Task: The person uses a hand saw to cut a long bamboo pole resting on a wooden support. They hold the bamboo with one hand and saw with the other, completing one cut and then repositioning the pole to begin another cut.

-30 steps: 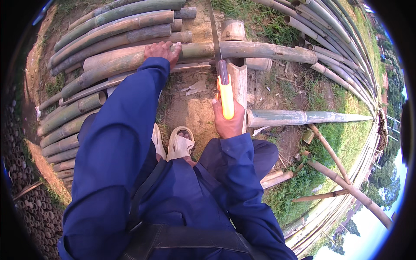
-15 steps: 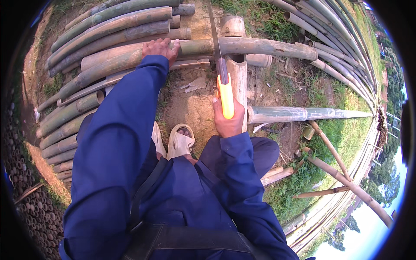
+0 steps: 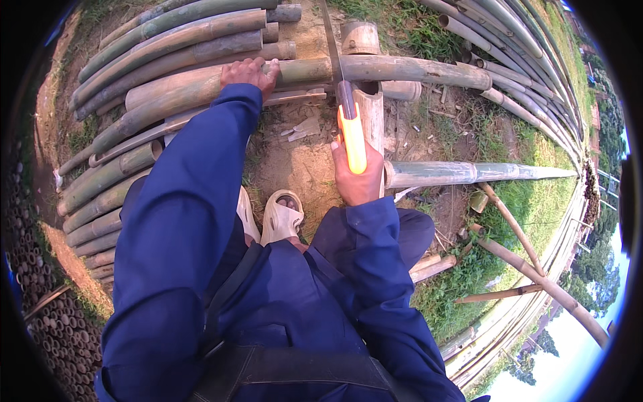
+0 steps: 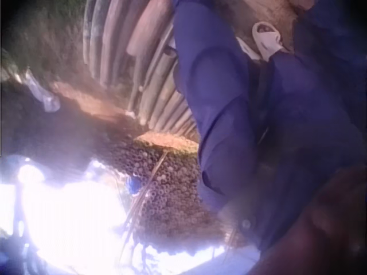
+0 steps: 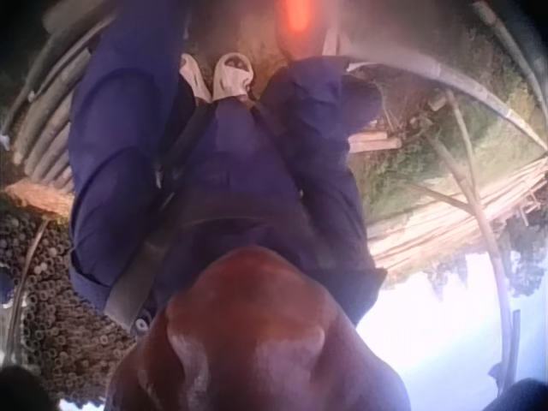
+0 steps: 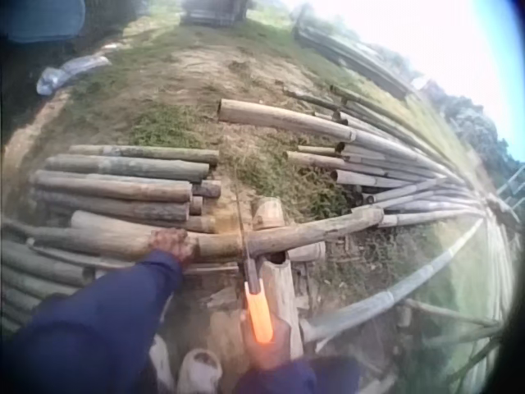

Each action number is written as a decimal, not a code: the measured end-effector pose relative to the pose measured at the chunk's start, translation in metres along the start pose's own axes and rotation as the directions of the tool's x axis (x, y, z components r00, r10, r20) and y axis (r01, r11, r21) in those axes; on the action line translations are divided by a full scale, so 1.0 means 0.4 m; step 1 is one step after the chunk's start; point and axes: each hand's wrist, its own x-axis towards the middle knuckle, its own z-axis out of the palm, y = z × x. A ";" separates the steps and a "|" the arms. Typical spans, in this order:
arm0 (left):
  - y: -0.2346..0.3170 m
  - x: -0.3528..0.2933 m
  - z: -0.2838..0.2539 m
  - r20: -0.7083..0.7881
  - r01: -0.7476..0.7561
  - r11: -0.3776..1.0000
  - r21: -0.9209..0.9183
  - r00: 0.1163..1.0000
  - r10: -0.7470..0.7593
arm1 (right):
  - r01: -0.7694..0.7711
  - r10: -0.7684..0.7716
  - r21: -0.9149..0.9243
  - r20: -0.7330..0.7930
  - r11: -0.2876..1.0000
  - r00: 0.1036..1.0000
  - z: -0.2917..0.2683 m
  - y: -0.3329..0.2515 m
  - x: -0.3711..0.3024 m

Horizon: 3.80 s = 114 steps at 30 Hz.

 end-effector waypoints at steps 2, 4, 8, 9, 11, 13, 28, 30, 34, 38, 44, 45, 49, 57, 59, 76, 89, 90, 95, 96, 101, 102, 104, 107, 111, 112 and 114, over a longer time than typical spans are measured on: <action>-0.015 0.035 -0.020 -0.023 0.028 1.000 -0.010 0.999 -0.029 | 0.039 -0.039 -0.076 0.001 0.996 0.999 -0.040 -0.009 -0.119; -0.026 0.004 -0.019 -0.026 0.052 0.999 -0.011 0.998 -0.052 | -0.021 0.033 -0.196 0.054 0.980 0.998 -0.113 -0.034 -0.286; -0.007 0.000 -0.011 -0.053 0.013 1.000 -0.016 0.998 -0.014 | -0.040 0.052 -0.182 0.058 0.982 0.997 -0.145 -0.011 -0.318; 0.000 0.003 -0.012 -0.040 0.006 1.000 -0.005 0.999 -0.006 | -0.090 0.098 -0.137 0.054 0.986 0.994 -0.117 -0.006 -0.239; 0.009 0.012 -0.016 -0.037 -0.015 1.000 -0.017 0.999 0.014 | 0.059 -0.050 -0.155 0.063 0.986 0.997 -0.036 -0.001 -0.061; 0.011 0.004 -0.012 -0.045 -0.021 1.000 -0.007 0.999 0.021 | 0.172 -0.167 -0.113 0.054 0.979 0.984 0.009 -0.009 -0.009; 0.013 0.011 -0.005 -0.034 -0.019 1.000 -0.015 0.999 0.019 | 0.033 -0.033 -0.030 -0.014 0.999 0.999 0.011 0.011 0.050; 0.009 0.003 -0.026 -0.007 -0.004 1.000 -0.004 1.000 0.004 | 0.003 -0.004 0.024 0.010 1.000 1.000 0.013 0.005 0.041; -0.024 0.010 -0.012 -0.067 0.040 0.999 -0.009 0.997 -0.040 | 0.081 -0.076 -0.139 0.037 0.987 0.996 -0.083 -0.004 -0.212; -0.008 0.004 -0.004 -0.097 0.041 0.999 -0.003 0.994 -0.041 | 0.063 -0.055 -0.184 0.048 0.981 0.997 -0.124 -0.020 -0.292; 0.008 0.009 0.001 -0.085 -0.006 0.999 -0.040 0.996 0.002 | 0.066 -0.066 -0.026 -0.019 0.998 0.998 0.007 0.004 0.026; -0.010 0.012 -0.014 -0.063 0.004 0.999 -0.044 0.998 -0.007 | 0.036 -0.036 -0.019 0.008 0.999 0.999 0.001 0.018 0.010; -0.028 0.010 -0.009 -0.061 0.049 0.999 0.005 0.997 -0.048 | -0.014 0.031 -0.158 0.108 0.987 0.994 -0.123 -0.011 -0.241; 0.016 0.014 -0.002 -0.061 0.023 0.999 -0.047 0.998 -0.026 | 0.047 -0.046 -0.105 0.009 0.993 0.999 -0.014 0.013 -0.026; 0.011 0.009 -0.002 -0.053 0.026 0.999 -0.031 0.998 -0.028 | 0.042 -0.042 0.002 0.034 0.999 0.999 -0.002 0.007 0.036; -0.006 -0.013 -0.018 0.037 0.036 0.999 -0.019 0.999 -0.036 | 0.091 -0.091 -0.027 -0.009 0.996 0.996 0.016 0.119 -0.056; 0.005 0.003 -0.010 -0.017 0.010 1.000 -0.002 1.000 -0.010 | 0.004 -0.003 -0.068 0.020 0.998 1.000 -0.007 -0.046 0.010; -0.007 -0.003 -0.013 0.000 0.020 1.000 -0.006 1.000 -0.020 | -0.016 0.019 -0.084 0.038 0.996 0.999 -0.026 -0.030 -0.036; -0.018 0.013 -0.031 -0.027 0.053 0.999 0.013 0.998 -0.053 | -0.053 0.064 -0.185 0.051 0.981 0.997 -0.142 -0.080 -0.325; -0.009 0.009 -0.022 -0.040 0.041 0.999 0.011 0.998 -0.040 | -0.009 0.014 -0.171 0.027 0.985 1.000 -0.134 -0.068 -0.305; 0.014 0.014 0.001 -0.066 -0.033 0.998 -0.052 0.997 0.030 | 0.068 -0.070 -0.046 -0.034 0.997 0.997 0.008 -0.038 0.041; 0.012 0.013 0.002 -0.073 -0.039 0.998 -0.049 0.997 0.036 | 0.128 -0.129 -0.054 -0.018 0.990 0.992 0.026 -0.028 0.049; 0.000 0.010 -0.020 -0.039 -0.008 0.999 -0.034 0.999 0.007 | 0.011 -0.012 -0.053 -0.013 0.999 1.000 0.004 -0.011 0.006; -0.024 -0.001 -0.010 -0.067 0.021 1.000 -0.009 0.997 -0.022 | -0.032 0.034 -0.079 0.019 0.996 0.999 -0.082 0.010 -0.195; -0.012 -0.004 -0.015 -0.045 0.046 0.999 0.012 0.998 -0.045 | 0.033 -0.031 -0.142 0.017 0.989 0.999 -0.131 -0.025 -0.317; -0.004 0.003 -0.020 -0.037 0.045 0.999 0.027 0.998 -0.044 | 0.024 -0.022 -0.129 0.015 0.991 1.000 -0.121 -0.031 -0.291; -0.007 -0.003 0.003 -0.053 0.012 1.000 -0.012 0.999 -0.013 | -0.044 0.046 -0.077 0.024 0.996 0.999 -0.064 0.001 -0.125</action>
